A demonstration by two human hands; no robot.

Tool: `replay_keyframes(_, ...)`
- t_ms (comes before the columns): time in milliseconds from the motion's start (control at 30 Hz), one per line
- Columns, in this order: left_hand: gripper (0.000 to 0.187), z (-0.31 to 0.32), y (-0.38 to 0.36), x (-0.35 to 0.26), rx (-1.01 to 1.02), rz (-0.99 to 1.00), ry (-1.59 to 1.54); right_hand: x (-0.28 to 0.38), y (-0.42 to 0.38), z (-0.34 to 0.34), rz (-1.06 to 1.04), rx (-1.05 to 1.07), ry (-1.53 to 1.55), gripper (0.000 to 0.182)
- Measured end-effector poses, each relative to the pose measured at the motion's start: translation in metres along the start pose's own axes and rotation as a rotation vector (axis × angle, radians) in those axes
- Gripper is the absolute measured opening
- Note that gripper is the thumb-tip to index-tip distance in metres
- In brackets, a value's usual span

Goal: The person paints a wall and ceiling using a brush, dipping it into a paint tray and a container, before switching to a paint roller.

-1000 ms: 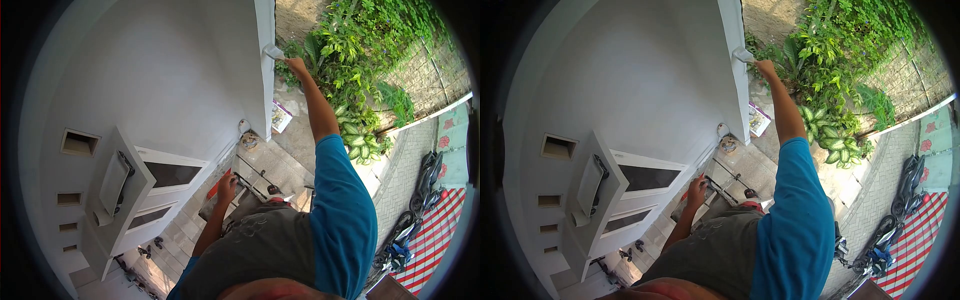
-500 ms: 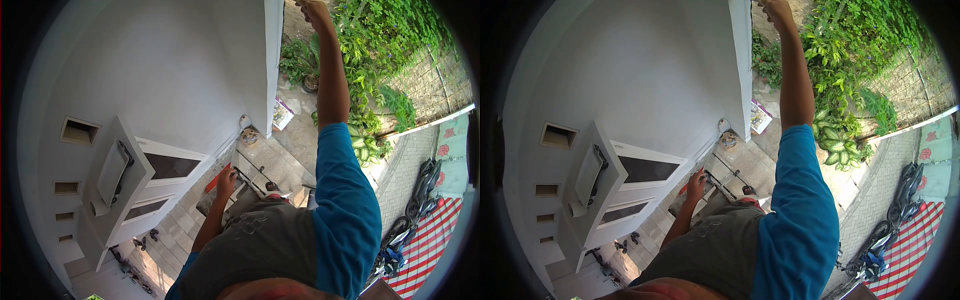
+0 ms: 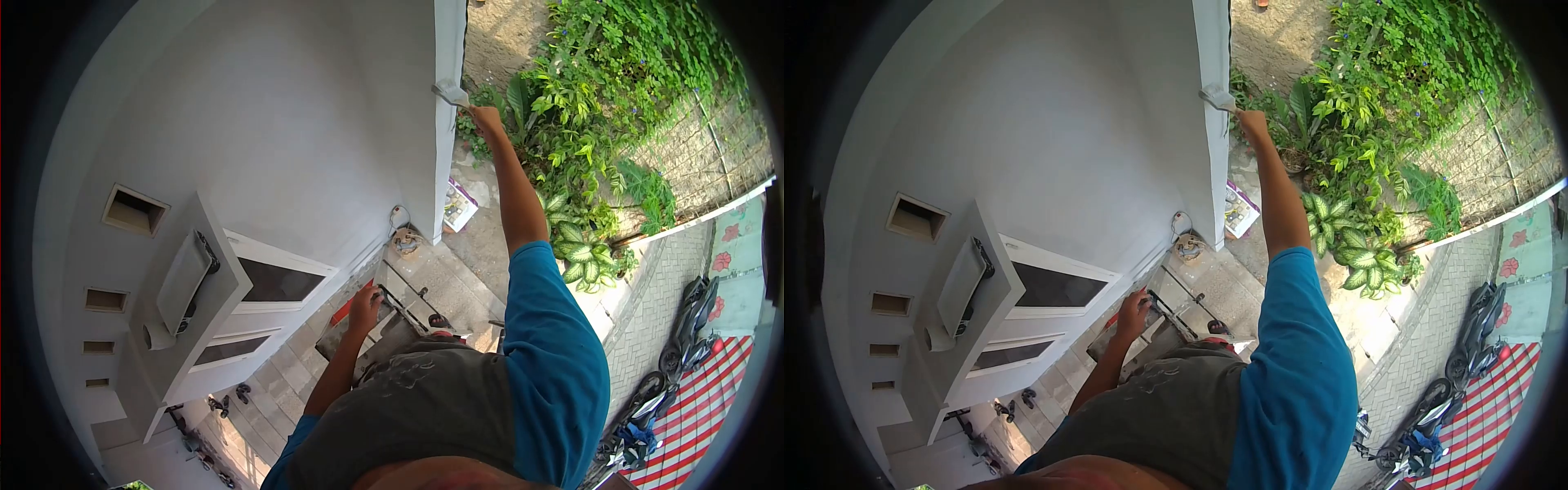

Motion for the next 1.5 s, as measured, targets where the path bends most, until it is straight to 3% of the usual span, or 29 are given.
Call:
replay_keyframes(167,0.023,0.000,0.001,0.000,0.052,-0.063,-0.013,0.065,0.013,-0.022,-0.059,0.000,-0.220,0.028)
replay_keyframes(333,0.022,0.001,0.001,0.002,0.041,-0.024,0.015,0.238,-0.050,-0.070,-0.328,-0.027,0.019,0.037)
replay_keyframes(467,0.022,-0.001,0.002,-0.004,0.032,-0.024,0.009,0.305,-0.078,-0.094,-0.494,0.185,0.389,0.033)
replay_keyframes(500,0.022,-0.002,0.003,-0.005,0.036,-0.026,0.007,0.310,-0.082,-0.096,-0.514,0.189,0.323,0.033)
replay_keyframes(600,0.023,0.000,0.003,-0.002,0.027,-0.020,0.003,0.277,-0.062,-0.065,-0.479,0.224,0.288,0.031)
replay_keyframes(667,0.023,0.000,0.002,-0.002,0.011,-0.013,0.000,0.226,-0.045,-0.036,-0.313,0.277,0.343,0.029)
replay_keyframes(767,0.022,0.002,0.002,-0.001,0.005,-0.026,-0.009,0.139,-0.032,-0.022,-0.149,0.182,0.216,0.030)
replay_keyframes(867,0.022,0.002,0.001,0.002,-0.023,-0.023,-0.003,0.074,-0.057,-0.019,-0.086,0.070,0.042,0.031)
replay_keyframes(967,0.025,0.005,0.000,0.007,-0.025,-0.043,-0.055,0.030,-0.101,-0.006,-0.097,0.189,0.012,0.031)
replay_keyframes(1167,0.043,-0.009,-0.010,0.001,0.070,-0.113,-0.072,0.029,-0.246,0.052,-0.114,0.557,0.062,0.025)
replay_keyframes(1300,0.043,-0.027,-0.044,0.034,-0.042,-0.177,-0.045,0.059,-0.305,0.099,-0.364,0.585,-0.026,0.023)
replay_keyframes(1367,0.044,-0.019,-0.071,0.067,-0.059,-0.282,0.029,0.078,-0.322,0.126,-0.372,0.637,0.007,0.020)
replay_keyframes(1500,0.039,-0.050,-0.116,0.072,-0.107,-0.403,-0.018,0.133,-0.365,0.179,-0.378,0.761,0.129,0.019)
Point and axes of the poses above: each hand's wrist, its own y-axis towards the middle knuckle, its own z-axis out of the palm, x = y × z, the point moved 4 cm from there along y, towards the middle knuckle, and after that the axes turned 6 degrees about z, right-handed, at the moved point
